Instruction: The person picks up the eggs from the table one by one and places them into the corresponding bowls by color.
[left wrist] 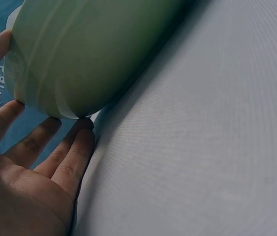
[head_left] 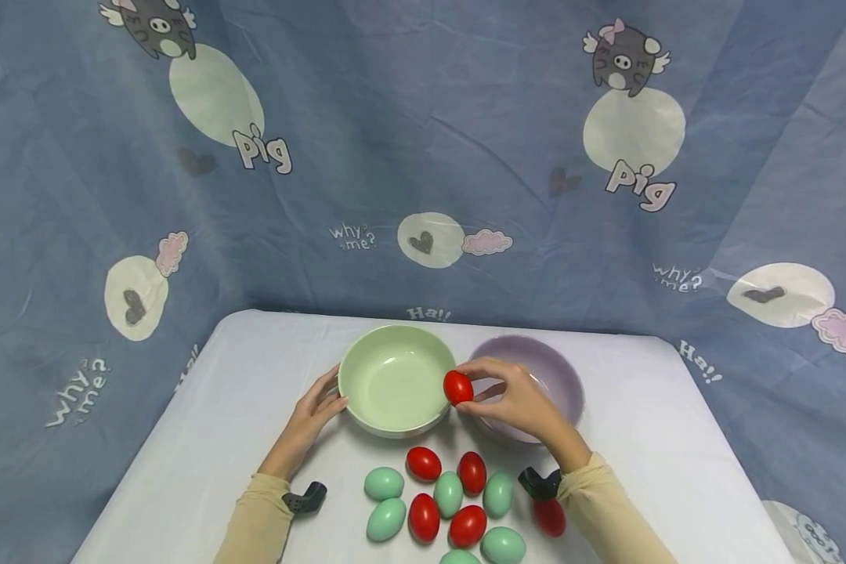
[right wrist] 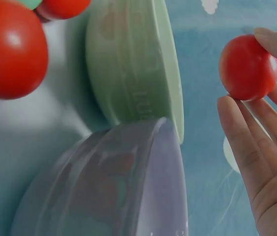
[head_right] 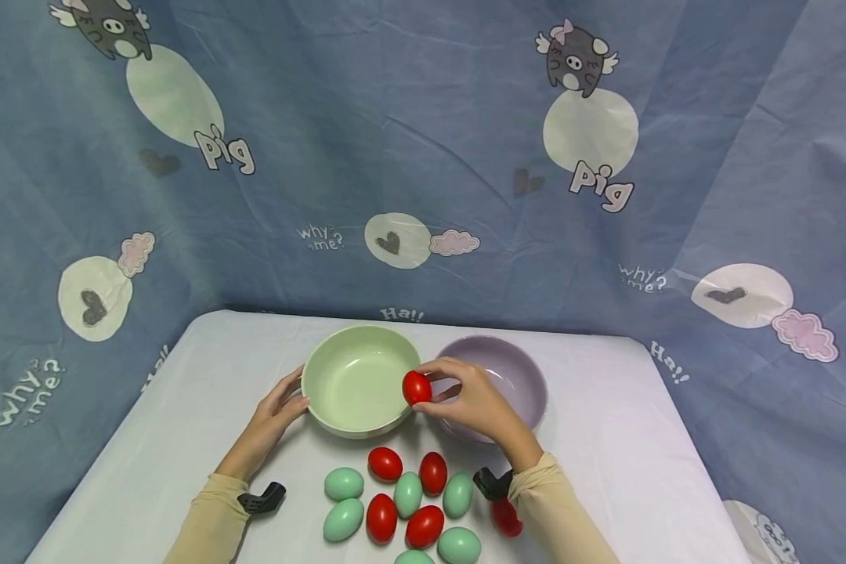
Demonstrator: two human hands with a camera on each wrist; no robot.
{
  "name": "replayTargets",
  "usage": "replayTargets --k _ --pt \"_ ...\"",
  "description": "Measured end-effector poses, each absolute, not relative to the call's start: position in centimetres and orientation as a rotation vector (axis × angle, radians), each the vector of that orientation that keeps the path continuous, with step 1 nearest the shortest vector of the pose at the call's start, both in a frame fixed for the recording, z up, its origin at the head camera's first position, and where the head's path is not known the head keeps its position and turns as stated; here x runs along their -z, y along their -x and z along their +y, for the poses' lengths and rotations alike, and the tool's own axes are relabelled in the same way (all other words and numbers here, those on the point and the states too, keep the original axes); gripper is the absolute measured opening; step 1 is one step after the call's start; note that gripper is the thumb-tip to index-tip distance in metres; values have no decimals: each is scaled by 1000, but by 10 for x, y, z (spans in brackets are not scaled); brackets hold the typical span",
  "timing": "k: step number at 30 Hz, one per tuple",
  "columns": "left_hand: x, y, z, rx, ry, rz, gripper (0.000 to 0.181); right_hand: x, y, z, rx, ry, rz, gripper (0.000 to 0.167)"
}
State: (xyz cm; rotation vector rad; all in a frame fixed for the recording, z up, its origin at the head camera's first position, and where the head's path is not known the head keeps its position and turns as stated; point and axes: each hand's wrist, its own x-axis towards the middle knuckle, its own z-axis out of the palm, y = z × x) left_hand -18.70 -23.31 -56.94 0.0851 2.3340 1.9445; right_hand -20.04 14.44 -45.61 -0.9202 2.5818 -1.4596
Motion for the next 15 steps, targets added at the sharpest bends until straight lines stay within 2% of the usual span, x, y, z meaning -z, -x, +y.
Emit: replayTargets --k 15 --pt "569 186 -232 -1941 -63 2335 70 452 226 115 1466 933 2540 44"
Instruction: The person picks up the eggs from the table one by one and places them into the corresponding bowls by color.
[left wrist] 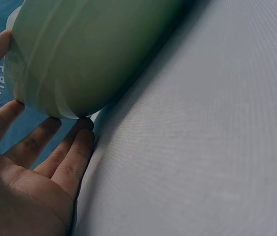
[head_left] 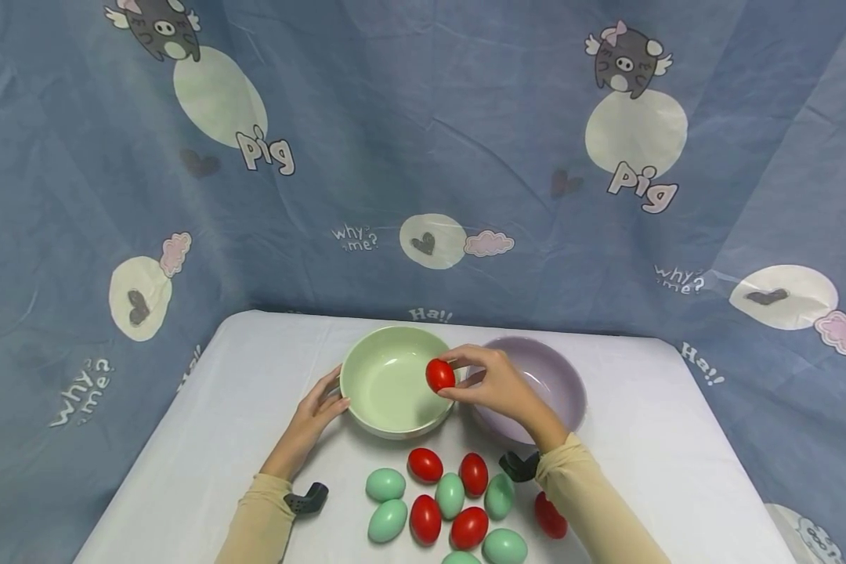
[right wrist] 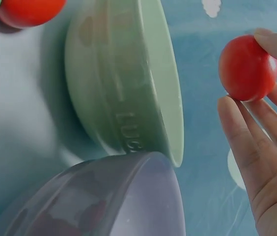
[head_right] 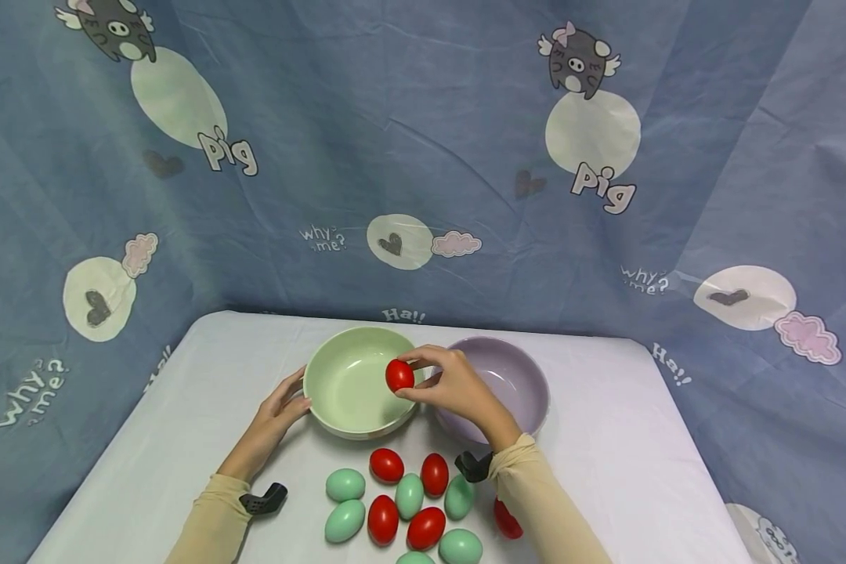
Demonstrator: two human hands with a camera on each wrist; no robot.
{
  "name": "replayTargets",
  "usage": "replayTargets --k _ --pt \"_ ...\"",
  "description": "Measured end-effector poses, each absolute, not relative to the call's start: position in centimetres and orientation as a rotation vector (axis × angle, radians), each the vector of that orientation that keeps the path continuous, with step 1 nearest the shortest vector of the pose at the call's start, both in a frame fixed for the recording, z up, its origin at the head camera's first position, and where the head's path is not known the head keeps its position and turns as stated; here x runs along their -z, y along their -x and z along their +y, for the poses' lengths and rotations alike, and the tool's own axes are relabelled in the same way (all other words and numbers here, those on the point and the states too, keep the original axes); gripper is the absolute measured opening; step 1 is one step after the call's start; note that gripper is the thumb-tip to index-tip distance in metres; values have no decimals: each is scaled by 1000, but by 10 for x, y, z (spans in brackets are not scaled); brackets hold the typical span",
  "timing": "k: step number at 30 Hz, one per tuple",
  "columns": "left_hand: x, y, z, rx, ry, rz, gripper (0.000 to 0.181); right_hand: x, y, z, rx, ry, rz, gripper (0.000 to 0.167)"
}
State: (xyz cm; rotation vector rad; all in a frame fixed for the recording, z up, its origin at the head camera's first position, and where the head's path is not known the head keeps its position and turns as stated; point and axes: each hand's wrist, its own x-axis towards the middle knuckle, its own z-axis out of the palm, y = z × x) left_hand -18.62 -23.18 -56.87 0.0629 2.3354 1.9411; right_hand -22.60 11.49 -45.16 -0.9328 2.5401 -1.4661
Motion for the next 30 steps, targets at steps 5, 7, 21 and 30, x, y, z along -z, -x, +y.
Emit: replayTargets --k 5,7,21,30 --pt "569 183 -231 -1940 -58 2332 70 451 233 108 1430 926 2555 45" --pt "569 183 -231 -1936 -59 2333 70 452 235 105 1420 919 2550 45" --pt "570 181 -230 -1957 -56 2311 71 452 252 71 1359 909 2476 49" --pt "571 181 -231 -1960 -67 2311 70 458 263 47 1262 985 2442 49"
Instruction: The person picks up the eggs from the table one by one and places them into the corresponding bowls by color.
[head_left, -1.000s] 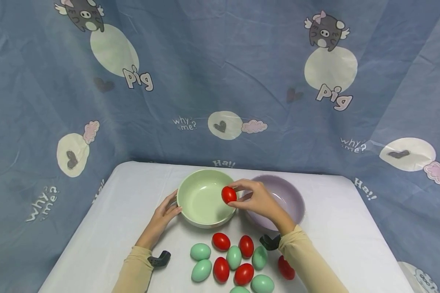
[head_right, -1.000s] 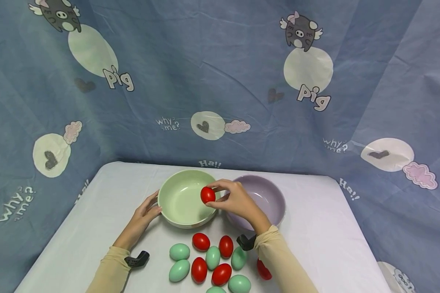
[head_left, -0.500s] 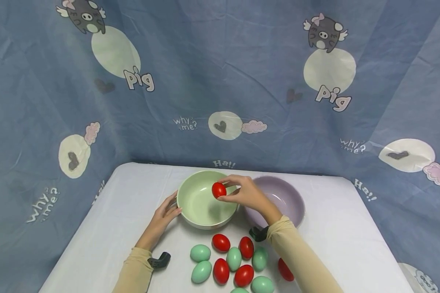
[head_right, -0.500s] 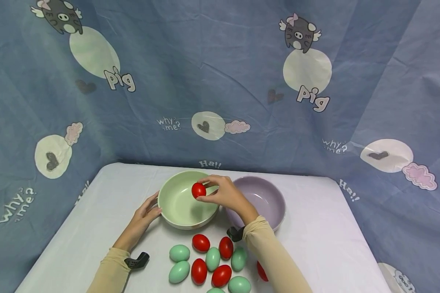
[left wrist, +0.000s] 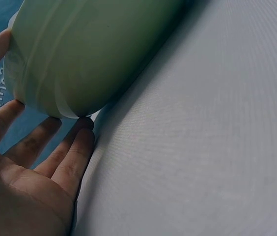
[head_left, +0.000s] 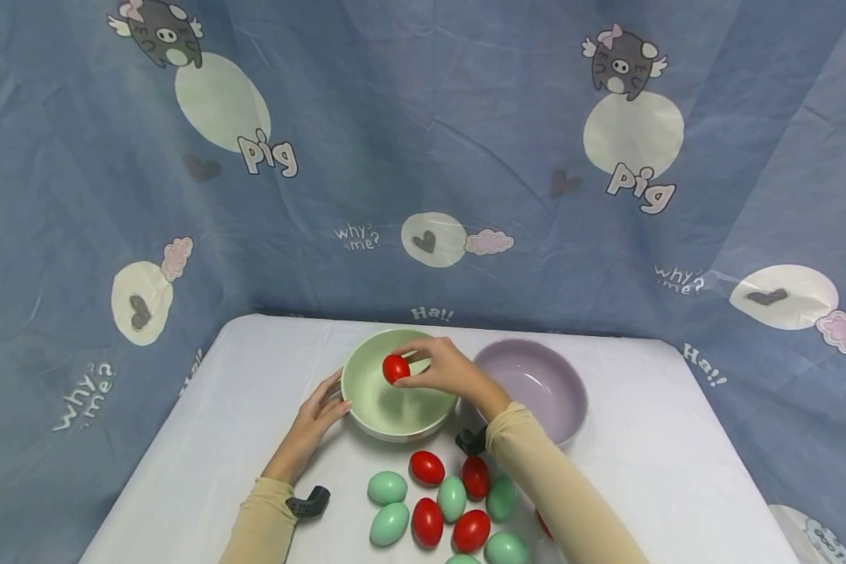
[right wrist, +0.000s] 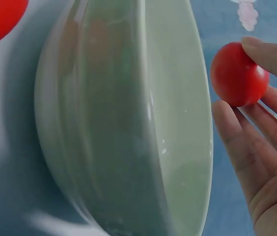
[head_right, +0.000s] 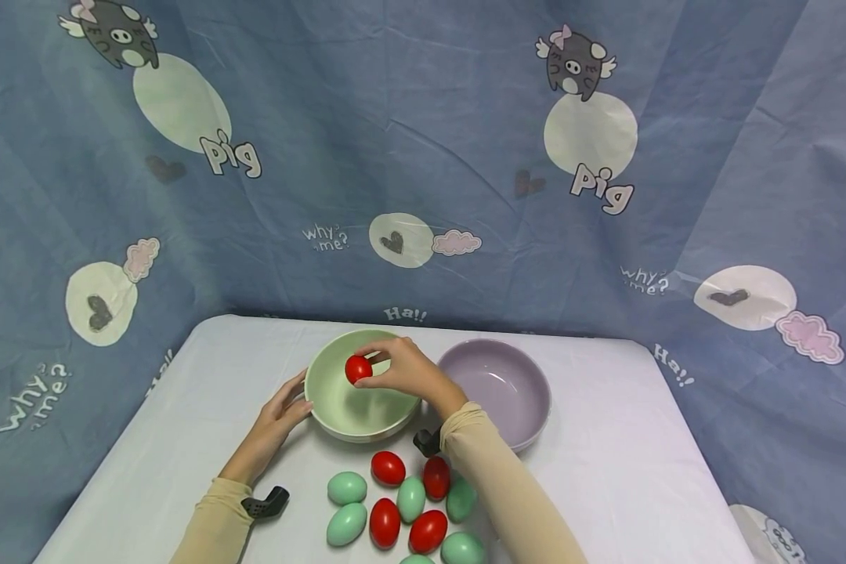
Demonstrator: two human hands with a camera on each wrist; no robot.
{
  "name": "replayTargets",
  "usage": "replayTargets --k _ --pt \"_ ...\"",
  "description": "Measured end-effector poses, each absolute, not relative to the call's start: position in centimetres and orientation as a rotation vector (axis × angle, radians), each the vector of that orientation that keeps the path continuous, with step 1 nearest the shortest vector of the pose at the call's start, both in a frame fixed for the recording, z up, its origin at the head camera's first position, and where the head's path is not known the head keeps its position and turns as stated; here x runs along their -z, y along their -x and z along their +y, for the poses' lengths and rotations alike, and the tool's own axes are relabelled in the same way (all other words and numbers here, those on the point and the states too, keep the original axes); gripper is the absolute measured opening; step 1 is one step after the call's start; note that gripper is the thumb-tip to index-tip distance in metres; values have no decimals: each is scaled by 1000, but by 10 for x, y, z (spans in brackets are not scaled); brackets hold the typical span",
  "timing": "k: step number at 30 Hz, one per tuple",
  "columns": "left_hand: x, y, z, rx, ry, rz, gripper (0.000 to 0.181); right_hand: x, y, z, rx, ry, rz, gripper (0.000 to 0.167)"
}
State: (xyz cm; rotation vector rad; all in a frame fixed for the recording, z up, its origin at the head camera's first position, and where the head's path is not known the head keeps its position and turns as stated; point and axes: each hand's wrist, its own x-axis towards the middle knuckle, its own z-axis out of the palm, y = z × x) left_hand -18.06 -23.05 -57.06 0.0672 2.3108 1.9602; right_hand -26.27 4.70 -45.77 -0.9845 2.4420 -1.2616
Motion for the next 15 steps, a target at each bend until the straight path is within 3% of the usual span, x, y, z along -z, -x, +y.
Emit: replayTargets --k 15 --pt "572 182 -231 -1932 -42 2324 70 458 283 12 874 1080 2563 46"
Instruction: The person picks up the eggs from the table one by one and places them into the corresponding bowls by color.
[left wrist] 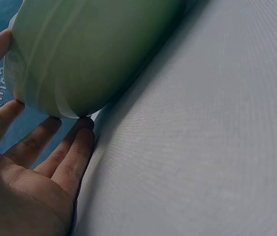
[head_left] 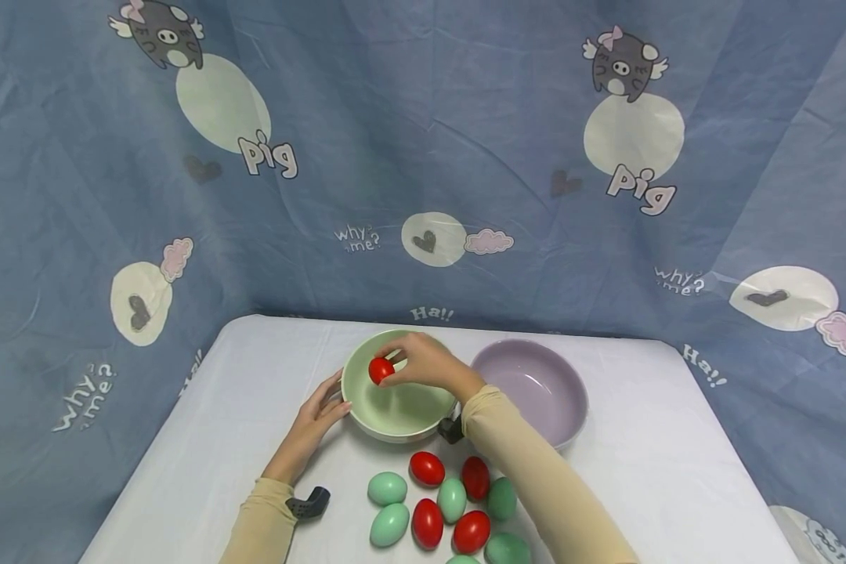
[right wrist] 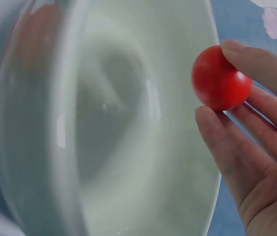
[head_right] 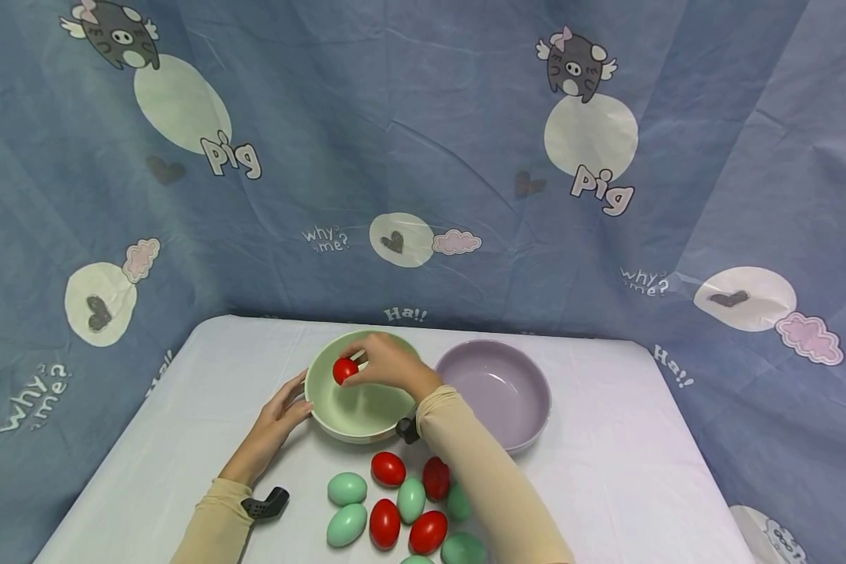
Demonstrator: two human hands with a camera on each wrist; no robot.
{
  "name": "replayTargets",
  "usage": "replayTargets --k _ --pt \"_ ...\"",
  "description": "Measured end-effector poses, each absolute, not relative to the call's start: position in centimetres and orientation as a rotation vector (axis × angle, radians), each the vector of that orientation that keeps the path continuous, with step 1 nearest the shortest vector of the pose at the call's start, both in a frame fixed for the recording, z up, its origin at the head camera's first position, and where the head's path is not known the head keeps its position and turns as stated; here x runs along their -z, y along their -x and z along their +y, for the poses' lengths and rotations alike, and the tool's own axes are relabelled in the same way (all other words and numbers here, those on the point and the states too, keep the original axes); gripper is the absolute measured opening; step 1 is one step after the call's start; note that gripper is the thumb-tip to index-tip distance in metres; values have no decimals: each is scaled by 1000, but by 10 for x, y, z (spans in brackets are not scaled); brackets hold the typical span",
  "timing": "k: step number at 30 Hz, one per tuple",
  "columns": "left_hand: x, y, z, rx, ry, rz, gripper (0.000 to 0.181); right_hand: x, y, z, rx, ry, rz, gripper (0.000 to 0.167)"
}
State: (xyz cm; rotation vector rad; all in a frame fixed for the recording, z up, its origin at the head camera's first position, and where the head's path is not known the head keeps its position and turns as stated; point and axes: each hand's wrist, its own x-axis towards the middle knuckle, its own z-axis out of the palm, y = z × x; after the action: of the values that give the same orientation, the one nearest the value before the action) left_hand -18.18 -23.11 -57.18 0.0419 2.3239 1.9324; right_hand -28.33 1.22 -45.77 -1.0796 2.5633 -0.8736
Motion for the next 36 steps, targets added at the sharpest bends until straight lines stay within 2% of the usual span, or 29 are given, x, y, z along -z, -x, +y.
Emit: replayTargets --k 18,36 --pt "570 182 -231 -1961 -103 2307 67 462 282 -20 432 1151 2558 43" --pt "569 180 -232 -1958 -63 2292 69 465 281 -28 312 1085 2565 46"
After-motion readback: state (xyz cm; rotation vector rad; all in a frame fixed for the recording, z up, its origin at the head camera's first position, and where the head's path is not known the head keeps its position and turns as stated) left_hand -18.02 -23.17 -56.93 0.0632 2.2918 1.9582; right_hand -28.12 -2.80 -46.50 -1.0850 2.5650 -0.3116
